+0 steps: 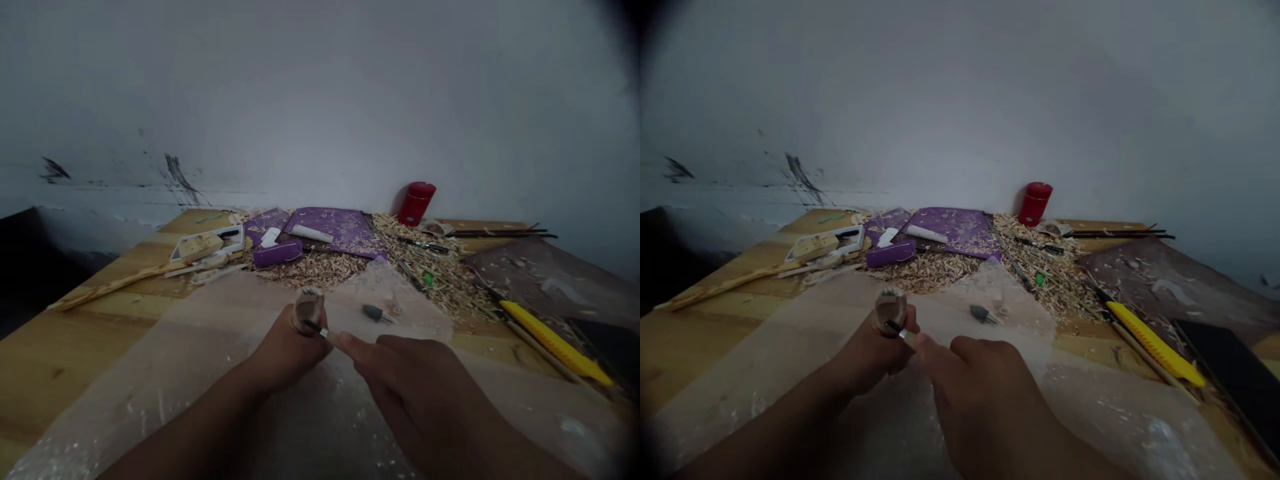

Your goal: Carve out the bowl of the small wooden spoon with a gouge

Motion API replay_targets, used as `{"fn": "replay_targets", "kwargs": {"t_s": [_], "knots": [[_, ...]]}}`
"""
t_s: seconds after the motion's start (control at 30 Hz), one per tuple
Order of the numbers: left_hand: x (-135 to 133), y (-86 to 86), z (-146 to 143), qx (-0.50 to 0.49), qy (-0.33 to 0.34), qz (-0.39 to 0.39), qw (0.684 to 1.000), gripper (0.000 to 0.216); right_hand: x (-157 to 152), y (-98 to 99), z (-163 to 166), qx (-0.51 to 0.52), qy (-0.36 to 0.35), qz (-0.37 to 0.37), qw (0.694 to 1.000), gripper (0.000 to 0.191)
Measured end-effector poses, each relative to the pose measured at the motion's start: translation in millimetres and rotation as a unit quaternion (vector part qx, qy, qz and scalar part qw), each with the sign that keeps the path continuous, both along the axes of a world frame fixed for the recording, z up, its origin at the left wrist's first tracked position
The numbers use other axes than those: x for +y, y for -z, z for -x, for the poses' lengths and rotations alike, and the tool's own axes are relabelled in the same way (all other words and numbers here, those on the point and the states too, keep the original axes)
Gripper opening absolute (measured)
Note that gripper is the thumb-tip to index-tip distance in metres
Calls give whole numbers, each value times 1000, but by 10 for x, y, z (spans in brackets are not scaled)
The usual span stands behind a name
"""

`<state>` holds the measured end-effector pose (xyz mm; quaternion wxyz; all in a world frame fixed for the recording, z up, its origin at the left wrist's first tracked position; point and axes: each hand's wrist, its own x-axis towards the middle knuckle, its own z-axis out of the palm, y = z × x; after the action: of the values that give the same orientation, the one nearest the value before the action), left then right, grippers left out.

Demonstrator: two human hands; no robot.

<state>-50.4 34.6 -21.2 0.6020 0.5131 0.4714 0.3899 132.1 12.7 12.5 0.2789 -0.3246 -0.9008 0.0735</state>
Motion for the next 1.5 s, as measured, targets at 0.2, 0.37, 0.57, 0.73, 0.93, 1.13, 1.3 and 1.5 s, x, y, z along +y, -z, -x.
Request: {"fn": "replay_targets", "kwargs": {"t_s": [0.2,0.37,0.57,0.73,0.93,1.13,1.3,1.5], "knots": [[-32,-2,-79,-12,-58,8,998,14,2,63,41,20,-2,-2,1000,31],[-35,-25,-96,26,-94,-22,995,15,-31,104,87,28,11,4,1000,32],[-4,18,-86,82,-163,-47,982,18,-43,251,188,51,33,-38,997,36],[1,44,-75,112,-157,-47,980,13,32,192,134,42,45,44,997,35],[19,-12,-45,161,-172,-67,970,14,40,58,27,-33,58,11,998,35],[42,-24,-1,219,-156,-109,957,17,1,33,13,-84,61,-76,992,36],[29,-21,-9,263,-138,-133,946,15,-23,10,1,-159,55,-100,981,42],[-3,-72,-58,302,-165,-152,927,13,-41,44,28,-165,57,-119,977,41]]}}
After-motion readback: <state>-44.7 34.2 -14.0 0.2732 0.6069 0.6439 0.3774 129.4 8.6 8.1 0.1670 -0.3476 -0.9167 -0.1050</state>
